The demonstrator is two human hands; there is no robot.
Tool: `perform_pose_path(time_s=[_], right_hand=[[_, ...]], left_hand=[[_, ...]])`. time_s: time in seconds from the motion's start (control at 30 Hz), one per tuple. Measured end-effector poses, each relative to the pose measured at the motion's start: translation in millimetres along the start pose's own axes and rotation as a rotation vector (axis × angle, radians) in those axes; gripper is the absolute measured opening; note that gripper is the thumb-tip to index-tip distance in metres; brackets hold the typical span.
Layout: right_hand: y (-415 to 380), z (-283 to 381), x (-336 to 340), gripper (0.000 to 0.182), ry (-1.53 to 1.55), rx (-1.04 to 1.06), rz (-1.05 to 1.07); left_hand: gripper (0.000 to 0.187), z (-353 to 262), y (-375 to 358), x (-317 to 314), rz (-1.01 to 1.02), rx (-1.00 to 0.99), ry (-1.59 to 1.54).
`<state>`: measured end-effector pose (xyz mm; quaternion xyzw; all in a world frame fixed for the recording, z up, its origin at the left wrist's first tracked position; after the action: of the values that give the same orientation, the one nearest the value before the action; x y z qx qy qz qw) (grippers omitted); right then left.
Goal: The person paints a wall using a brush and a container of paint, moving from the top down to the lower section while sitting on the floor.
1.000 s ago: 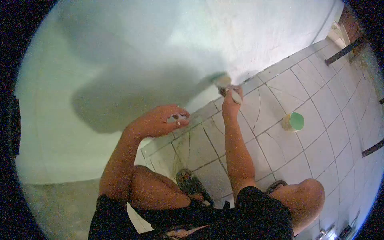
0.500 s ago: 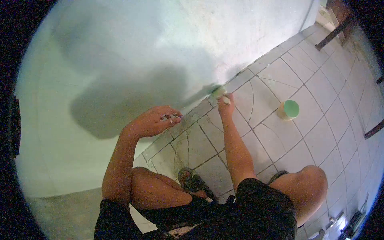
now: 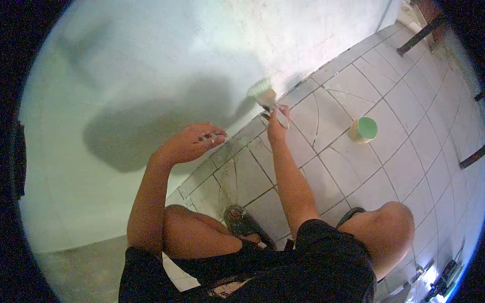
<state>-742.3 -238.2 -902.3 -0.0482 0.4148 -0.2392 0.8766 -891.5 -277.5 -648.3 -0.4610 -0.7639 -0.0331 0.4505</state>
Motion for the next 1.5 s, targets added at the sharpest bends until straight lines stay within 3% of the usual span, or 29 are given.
perform_pose_path(time_s=[0.13, 0.2, 0.3, 0.43, 0.5, 0.6, 0.73, 0.9, 0.97, 1.07, 1.17, 1.23, 1.33, 1.5], right_hand=[[-1, -17, 52, 0.013, -0.215, 0.013, -0.101], [-2, -20, 63, 0.011, -0.562, -0.013, -0.247], [21, -24, 35, 0.009, -0.568, 0.107, -0.211], [10, 48, -43, 0.014, -0.381, 0.001, -0.110], [-12, 93, -69, 0.018, 0.099, 0.158, 0.107], [-20, 102, -76, 0.019, 0.352, 0.108, 0.213], [4, 9, -6, 0.017, 0.051, -0.032, -0.013], [12, -36, 67, 0.015, -0.192, -0.153, -0.191], [20, -38, 57, 0.014, -0.239, -0.161, -0.198], [29, -16, 20, 0.014, -0.395, -0.058, -0.184], [6, 50, -46, 0.015, -0.199, -0.034, -0.091], [-29, 112, -83, 0.007, 0.172, 0.211, 0.134], [-42, 130, -96, 0.009, 0.316, 0.263, 0.236], [-18, 30, -28, 0.010, -0.079, 0.134, 0.061]], left_hand=[[0.048, -2, -5, 3, -0.015, 0.037, 0.005], [0.049, -6, -8, 8, -0.034, 0.027, 0.005], [0.041, -9, -10, 7, -0.036, 0.015, 0.039], [0.041, -5, -9, 5, -0.013, 0.023, 0.064], [0.041, -8, -9, 9, 0.005, 0.005, 0.050], [0.041, -3, -10, 8, -0.012, 0.055, -0.032], [0.043, 1, -8, 8, -0.006, 0.076, -0.006], [0.044, -4, -12, 8, -0.013, 0.081, 0.029], [0.044, -9, -13, 8, -0.020, 0.005, 0.054], [0.044, -11, -14, 7, 0.010, 0.059, 0.015], [0.044, -4, -11, 2, 0.031, 0.047, 0.013], [0.044, -7, -8, 6, 0.026, 0.023, 0.013], [0.044, -8, -7, 3, 0.024, 0.034, 0.021], [0.045, 3, -5, 1, 0.035, 0.081, 0.038]])
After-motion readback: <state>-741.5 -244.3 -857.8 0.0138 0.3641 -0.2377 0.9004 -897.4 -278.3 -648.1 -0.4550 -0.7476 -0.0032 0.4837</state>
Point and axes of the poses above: each hand's wrist, its own y-axis towards the middle knuckle, its own x-axis out of the back of the hand, z = x × y, the point moved 10 cm from there along y, towards the middle knuckle, and after that the axes turned 15 degrees about -x, right-handed, at the moved point
